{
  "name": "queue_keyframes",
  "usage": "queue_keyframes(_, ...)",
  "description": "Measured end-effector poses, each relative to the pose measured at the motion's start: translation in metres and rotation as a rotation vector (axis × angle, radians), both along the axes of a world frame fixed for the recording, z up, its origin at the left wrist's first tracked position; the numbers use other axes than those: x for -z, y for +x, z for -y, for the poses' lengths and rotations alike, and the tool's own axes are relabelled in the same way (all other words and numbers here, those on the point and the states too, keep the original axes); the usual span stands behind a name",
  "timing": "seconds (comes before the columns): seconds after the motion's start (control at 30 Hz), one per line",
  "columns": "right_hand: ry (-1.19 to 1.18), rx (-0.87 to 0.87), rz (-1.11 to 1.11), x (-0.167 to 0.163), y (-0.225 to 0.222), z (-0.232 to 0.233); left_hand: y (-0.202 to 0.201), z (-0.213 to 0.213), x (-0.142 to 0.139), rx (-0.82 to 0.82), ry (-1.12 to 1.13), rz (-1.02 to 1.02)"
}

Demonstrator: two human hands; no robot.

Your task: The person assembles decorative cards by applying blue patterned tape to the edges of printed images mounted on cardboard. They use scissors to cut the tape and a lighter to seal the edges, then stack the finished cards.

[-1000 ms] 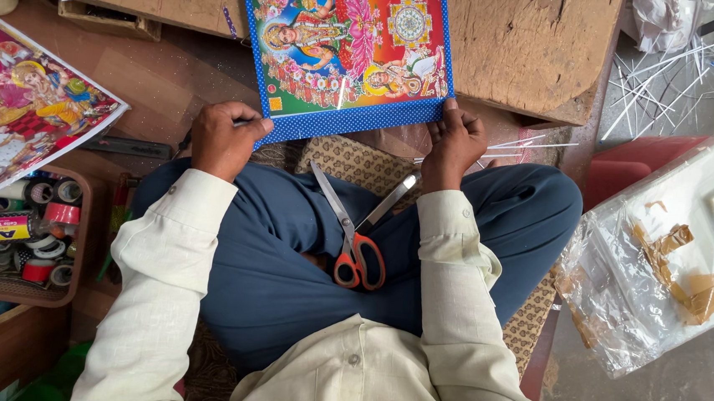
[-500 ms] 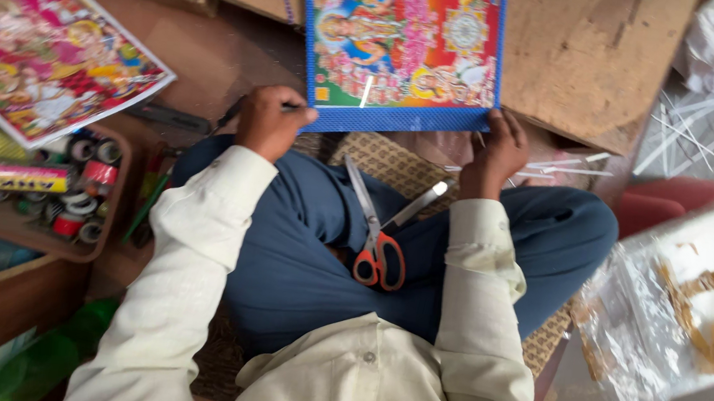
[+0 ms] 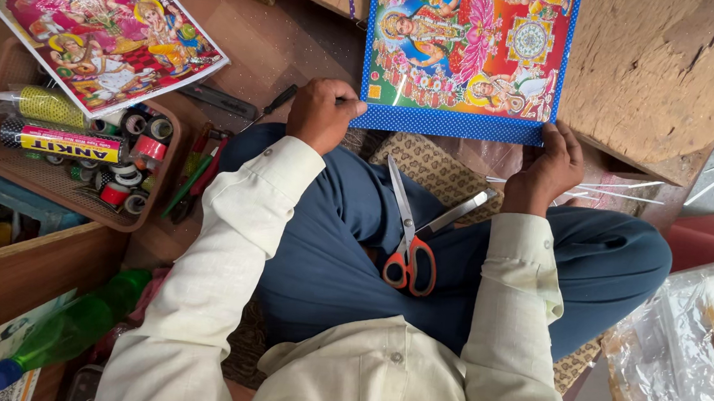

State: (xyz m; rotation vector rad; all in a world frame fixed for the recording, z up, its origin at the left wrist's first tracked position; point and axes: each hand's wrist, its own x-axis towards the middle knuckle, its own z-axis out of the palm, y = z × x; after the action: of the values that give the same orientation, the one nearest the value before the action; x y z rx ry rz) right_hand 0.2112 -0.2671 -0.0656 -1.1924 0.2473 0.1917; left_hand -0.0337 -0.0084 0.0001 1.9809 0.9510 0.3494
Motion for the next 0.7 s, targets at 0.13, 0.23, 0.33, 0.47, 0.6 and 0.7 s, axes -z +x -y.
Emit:
queue_keyframes(0.13,-0.001,0.004,-0.001,0.001,0.000,0.001,0.002,0.001,-0.004,-0.009,-0.001,-0.038)
queue_keyframes(0.23,-0.007,-0.001,0.001,0.001,0.000,0.001,0.002,0.001,-0.007,-0.010,-0.006,-0.048)
queue_keyframes(0.33,-0.006,-0.012,0.003,0.002,-0.001,0.001,0.003,0.000,-0.008,-0.005,-0.006,-0.052)
queue_keyframes(0.47,-0.004,-0.008,0.004,0.000,-0.002,0.001,0.004,0.000,-0.006,0.008,0.003,-0.070)
queue_keyframes(0.6,0.004,0.001,0.001,-0.005,-0.005,-0.002,0.004,-0.001,0.000,0.018,0.021,-0.028)
queue_keyframes(0.7,0.005,0.021,0.012,-0.008,-0.007,-0.005,0.004,-0.003,0.006,0.032,0.012,0.000)
